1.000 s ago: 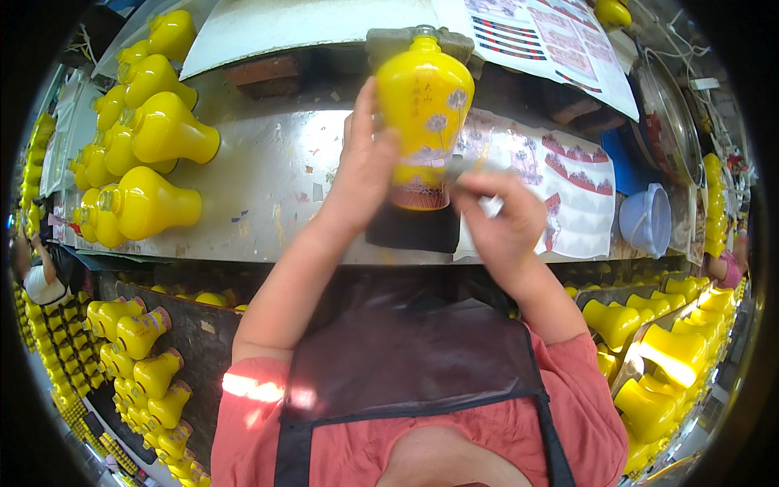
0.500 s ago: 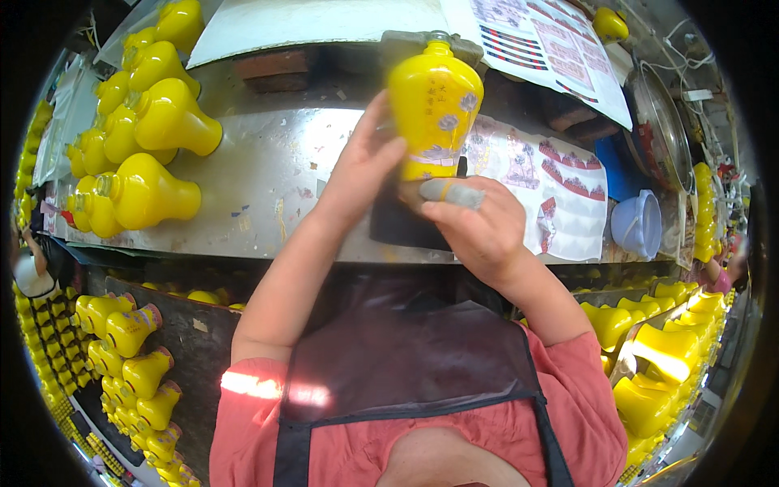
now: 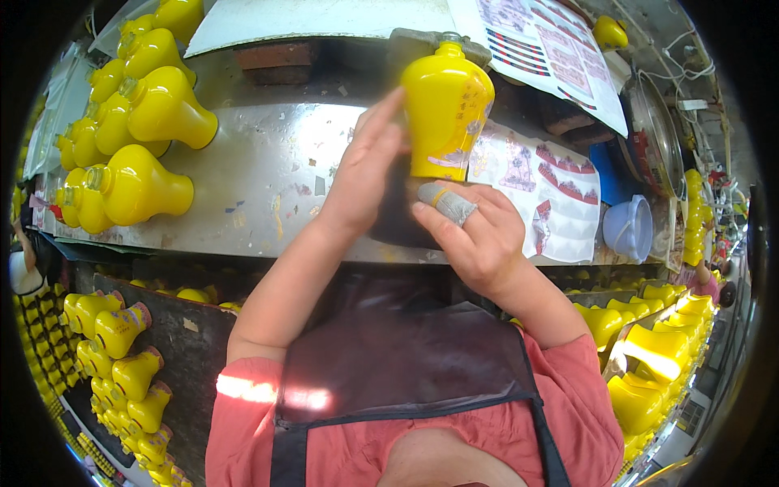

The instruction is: The person applies decorative stickers to yellow ceramic vases. They peel stickers from a sheet, align them on the vase body, and smooth them down with fingers. The person handles multiple vases one at a time, rotating each to position the sticker before moving to the next.

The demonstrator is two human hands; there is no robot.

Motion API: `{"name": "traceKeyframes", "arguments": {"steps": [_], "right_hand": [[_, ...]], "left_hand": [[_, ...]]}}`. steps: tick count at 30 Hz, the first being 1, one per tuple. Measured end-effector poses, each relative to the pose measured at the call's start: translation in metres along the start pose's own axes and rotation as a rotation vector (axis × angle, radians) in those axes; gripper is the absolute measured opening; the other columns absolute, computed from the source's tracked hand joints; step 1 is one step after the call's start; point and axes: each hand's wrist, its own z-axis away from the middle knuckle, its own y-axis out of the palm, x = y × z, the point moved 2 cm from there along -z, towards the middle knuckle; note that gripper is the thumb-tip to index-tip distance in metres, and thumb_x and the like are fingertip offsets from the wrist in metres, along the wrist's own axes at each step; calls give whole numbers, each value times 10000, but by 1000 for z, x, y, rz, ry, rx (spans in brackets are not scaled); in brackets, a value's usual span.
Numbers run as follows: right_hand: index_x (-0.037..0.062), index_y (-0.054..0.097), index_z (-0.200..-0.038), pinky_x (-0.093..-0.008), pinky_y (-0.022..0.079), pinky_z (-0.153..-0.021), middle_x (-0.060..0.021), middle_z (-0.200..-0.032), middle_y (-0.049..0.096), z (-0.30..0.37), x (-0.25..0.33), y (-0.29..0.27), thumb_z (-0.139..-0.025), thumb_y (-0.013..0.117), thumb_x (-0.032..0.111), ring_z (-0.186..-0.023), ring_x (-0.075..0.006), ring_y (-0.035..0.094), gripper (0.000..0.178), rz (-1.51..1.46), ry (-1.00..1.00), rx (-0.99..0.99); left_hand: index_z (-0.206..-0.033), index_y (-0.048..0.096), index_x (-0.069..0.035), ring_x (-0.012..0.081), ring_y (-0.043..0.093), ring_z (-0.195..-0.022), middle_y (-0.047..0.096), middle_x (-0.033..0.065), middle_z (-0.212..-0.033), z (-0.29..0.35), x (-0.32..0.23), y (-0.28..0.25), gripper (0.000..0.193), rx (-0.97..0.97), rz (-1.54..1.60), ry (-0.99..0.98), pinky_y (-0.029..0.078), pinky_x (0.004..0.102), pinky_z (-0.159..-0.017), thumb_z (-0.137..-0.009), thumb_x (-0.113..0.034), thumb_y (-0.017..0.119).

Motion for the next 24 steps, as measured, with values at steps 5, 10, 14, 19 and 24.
{"name": "traceKeyframes", "arguments": {"steps": [5,10,14,19,24], "right_hand": [[50,751,-1060,-402,573,-773,-111,-933,686,-8,7,-3,-731,741,51,-949,-300,727,328,96,66,42],[48,754,-1079,-407,566,-808,-113,-966,689,-13,6,0,-747,718,67,-979,-293,716,335,88,65,88],[65,756,-1085,-408,555,-817,-81,-891,631,-13,10,6,-741,694,68,-949,-271,699,349,-2,32,220],[113,760,-1090,-379,506,-651,-38,-743,524,-17,-4,-2,-722,770,69,-687,-226,574,371,-38,97,104],[105,737,-1142,-366,469,-550,-78,-808,678,-22,-44,-10,-777,838,24,-628,-248,604,387,131,290,-100]], "left_hand": [[-1606,350,-36,145,521,-1167,437,71,-1577,2,1,2,523,-7,22,6,434,313,-1034,-1116,-211,406],[-1597,356,-29,152,518,-1166,427,76,-1587,4,-2,4,514,-11,19,12,434,317,-1034,-1124,-228,387],[-1587,367,-28,157,514,-1171,422,76,-1593,6,0,4,502,-21,5,2,437,320,-1031,-1133,-242,364],[-1533,467,-58,189,534,-1230,407,120,-1534,3,4,1,485,-47,-85,12,468,351,-1057,-1088,-250,451],[-1548,338,-44,257,577,-1217,464,160,-1401,3,2,13,739,-68,-322,52,518,383,-1002,-928,-192,712]]}}
